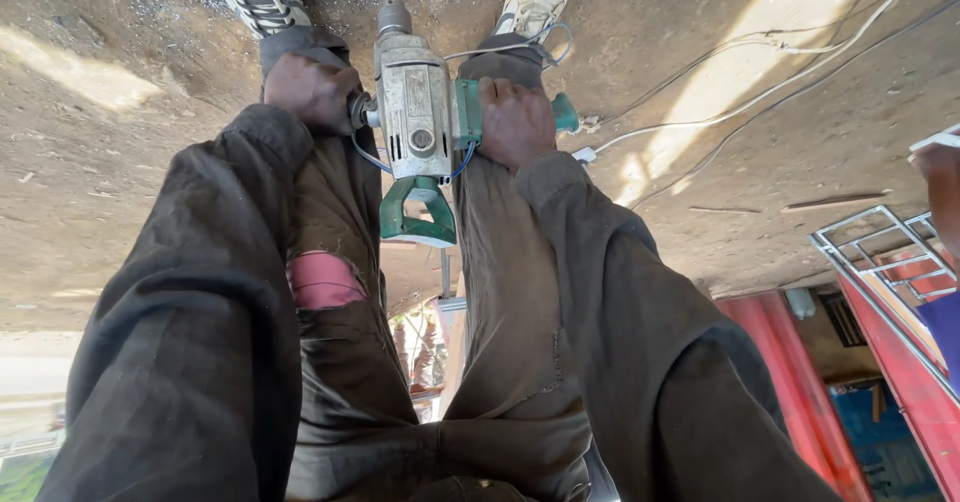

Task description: Using a large electric hammer drill to create a series of holes in a metal bar on the ground.

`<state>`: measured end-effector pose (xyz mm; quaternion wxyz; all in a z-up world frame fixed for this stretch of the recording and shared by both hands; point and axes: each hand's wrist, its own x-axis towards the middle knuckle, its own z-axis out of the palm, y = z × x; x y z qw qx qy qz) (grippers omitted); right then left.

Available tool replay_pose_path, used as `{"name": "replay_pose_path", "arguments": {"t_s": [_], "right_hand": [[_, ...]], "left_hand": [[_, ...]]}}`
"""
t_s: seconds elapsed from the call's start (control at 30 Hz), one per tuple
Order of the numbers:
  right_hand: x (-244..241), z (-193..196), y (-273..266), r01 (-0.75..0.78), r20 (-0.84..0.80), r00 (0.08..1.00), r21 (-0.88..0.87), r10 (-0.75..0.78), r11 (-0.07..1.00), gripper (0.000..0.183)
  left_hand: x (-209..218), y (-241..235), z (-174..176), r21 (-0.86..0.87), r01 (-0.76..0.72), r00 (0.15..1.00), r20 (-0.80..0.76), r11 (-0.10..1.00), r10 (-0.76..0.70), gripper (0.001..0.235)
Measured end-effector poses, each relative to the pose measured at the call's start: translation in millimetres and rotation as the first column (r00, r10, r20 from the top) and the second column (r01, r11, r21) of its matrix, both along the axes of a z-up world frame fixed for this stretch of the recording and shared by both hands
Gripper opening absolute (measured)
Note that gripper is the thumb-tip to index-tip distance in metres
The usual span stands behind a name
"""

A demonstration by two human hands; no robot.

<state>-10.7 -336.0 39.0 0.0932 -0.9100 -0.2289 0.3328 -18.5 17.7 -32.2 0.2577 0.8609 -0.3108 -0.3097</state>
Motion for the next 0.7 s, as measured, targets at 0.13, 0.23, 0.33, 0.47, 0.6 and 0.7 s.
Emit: {"name": "replay_pose_path", "arguments": {"t_s": [0.13, 0.23, 0.33, 0.47, 0.6, 0.7], "right_hand": [[3.3, 3.4, -0.3, -0.011, -0.001, 1.000, -0.020, 0.011, 1.000, 0.032], [3.3, 4.3, -1.8, -0.014, -0.016, 1.000, -0.010, 0.013, 1.000, 0.032], [0.2, 0.2, -1.5, -0.040, -0.028, 0.999, -0.032, 0.039, 0.999, 0.037], [-0.8, -2.1, -1.9, -0.027, -0.060, 0.998, -0.023, 0.025, 0.999, 0.043], [3.3, 0.9, 0.5, -0.008, -0.062, 0.998, -0.021, 0.007, 1.000, 0.046], [4.1, 4.4, 1.0, -0.045, -0.070, 0.997, -0.035, 0.042, 0.998, 0.048]], "left_hand": [[1.6, -1.1, 0.2, 0.003, 0.016, 1.000, -0.014, 1.000, -0.016, 0.040], [-1.8, -1.0, -2.6, 0.004, 0.030, 0.999, -0.024, 1.000, -0.030, 0.040], [-3.3, 2.1, -3.9, 0.000, 0.018, 0.999, 0.050, 1.000, -0.018, 0.038], [-8.5, 3.4, -10.5, -0.023, -0.025, 0.999, 0.029, 0.999, 0.025, 0.043], [-8.6, 5.0, -11.0, 0.028, 0.010, 1.000, -0.012, 1.000, -0.010, 0.042], [-3.4, 2.9, -4.2, 0.094, 0.051, 0.997, -0.070, 0.994, -0.045, 0.043]]}}
